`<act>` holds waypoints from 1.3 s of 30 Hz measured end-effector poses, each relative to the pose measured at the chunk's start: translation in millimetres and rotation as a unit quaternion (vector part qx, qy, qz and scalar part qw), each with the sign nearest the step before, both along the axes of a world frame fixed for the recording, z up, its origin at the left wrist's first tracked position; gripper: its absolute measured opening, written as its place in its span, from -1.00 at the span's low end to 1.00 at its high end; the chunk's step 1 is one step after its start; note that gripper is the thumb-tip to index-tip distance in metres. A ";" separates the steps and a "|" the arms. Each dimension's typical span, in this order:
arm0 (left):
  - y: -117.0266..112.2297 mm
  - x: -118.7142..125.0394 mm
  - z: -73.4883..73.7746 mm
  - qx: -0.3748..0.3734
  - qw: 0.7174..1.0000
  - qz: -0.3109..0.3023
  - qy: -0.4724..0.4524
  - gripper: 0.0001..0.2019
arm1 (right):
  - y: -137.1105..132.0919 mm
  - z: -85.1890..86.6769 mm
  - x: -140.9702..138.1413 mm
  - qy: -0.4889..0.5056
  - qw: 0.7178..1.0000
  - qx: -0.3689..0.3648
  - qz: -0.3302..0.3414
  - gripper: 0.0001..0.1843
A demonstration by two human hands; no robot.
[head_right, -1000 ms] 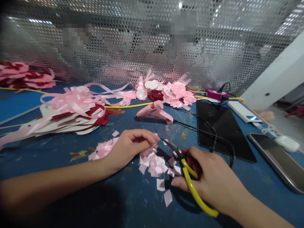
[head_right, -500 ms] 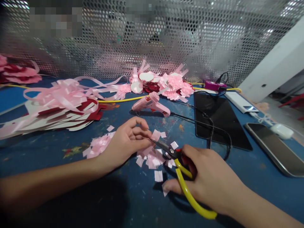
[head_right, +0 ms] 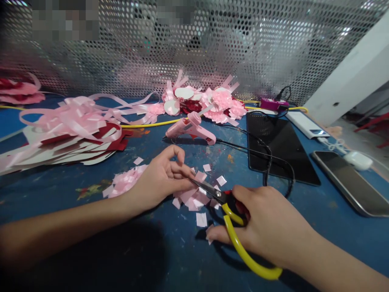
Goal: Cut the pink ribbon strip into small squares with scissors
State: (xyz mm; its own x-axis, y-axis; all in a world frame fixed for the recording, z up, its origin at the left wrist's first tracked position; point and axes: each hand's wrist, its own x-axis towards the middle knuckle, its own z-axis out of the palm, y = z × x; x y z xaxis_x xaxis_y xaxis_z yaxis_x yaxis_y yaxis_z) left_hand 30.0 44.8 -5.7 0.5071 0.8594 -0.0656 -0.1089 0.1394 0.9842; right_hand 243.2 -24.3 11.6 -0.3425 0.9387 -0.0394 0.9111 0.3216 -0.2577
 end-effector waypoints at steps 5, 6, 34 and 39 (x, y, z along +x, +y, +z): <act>2.0 -0.2 0.4 0.002 1.000 -0.016 0.016 -0.58 | 1.6 -3.5 4.8 -0.007 1.000 0.007 -0.003 -0.40; 1.8 -0.2 0.8 0.006 1.000 -0.021 0.021 -0.60 | 2.0 -3.8 5.4 -0.003 1.000 0.005 -0.007 -0.40; -5.9 -4.0 12.3 0.168 0.982 -0.079 0.034 -0.91 | -0.5 19.9 10.9 0.299 0.822 -0.480 -0.065 -0.37; -9.3 -1.1 13.7 0.067 0.993 -0.056 0.075 -0.95 | -4.4 7.5 15.2 0.401 0.789 -0.465 -0.004 -0.36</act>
